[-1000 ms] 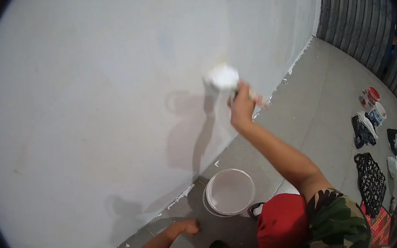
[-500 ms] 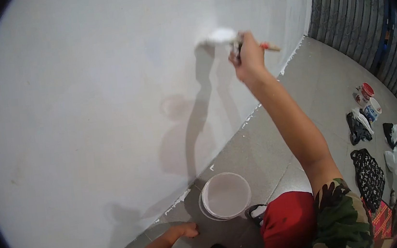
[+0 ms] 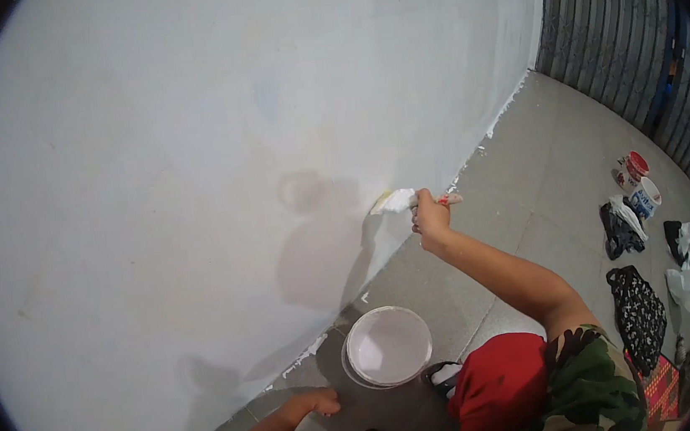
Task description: Painting a wall using a paintbrush and white paint from a bucket.
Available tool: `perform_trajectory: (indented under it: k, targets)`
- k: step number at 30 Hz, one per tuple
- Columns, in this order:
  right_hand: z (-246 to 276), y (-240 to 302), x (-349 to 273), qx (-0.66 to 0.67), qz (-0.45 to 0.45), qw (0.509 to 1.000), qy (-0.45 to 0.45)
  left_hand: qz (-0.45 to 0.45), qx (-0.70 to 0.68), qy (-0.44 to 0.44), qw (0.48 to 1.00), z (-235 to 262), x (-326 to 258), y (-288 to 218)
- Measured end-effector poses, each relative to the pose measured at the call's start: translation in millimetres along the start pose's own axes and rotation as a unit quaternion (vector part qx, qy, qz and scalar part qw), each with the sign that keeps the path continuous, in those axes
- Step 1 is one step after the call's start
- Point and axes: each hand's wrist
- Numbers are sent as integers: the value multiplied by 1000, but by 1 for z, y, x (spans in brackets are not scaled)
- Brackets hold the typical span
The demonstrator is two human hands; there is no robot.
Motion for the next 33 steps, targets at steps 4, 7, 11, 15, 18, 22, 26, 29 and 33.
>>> perform_trajectory:
  k: [4, 7, 11, 15, 18, 22, 26, 29, 33]
  targets:
    - [-48, 68, -30, 90, 36, 989, 109, -103, 139, 8, 985, -21, 19, 27]
    - [-54, 163, -26, 161, 103, 975, 108, -11, -18, 19, 1000, 18, 18, -29]
    - [-90, 254, -88, 263, 225, 903, 256, -102, 18, 20, 994, -14, 25, 27]
    - [-92, 230, -71, 288, 284, 886, 227, -264, 330, 27, 906, 23, 37, -3]
    - [-74, 121, -22, 231, 233, 934, 140, -188, 231, -4, 955, 11, 38, 10]
    - [-33, 21, -15, 52, 35, 997, 38, -126, 150, -4, 981, -28, 60, 59]
    - [-11, 62, 8, -3, 39, 999, 30, -291, 363, 5, 885, 16, 47, -1]
    - [-70, 152, -23, 105, 97, 990, 8, 19, -12, -44, 999, 26, 23, -23]
    - [-109, 293, -82, 192, 149, 968, 69, -314, 370, -65, 872, 15, 40, -4]
Point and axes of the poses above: each hand's wrist, its own x-axis towards the middle knuckle, its own z-axis out of the back of the hand, y = z × x, and after that the axes turned 3 degrees about -y, right-handed
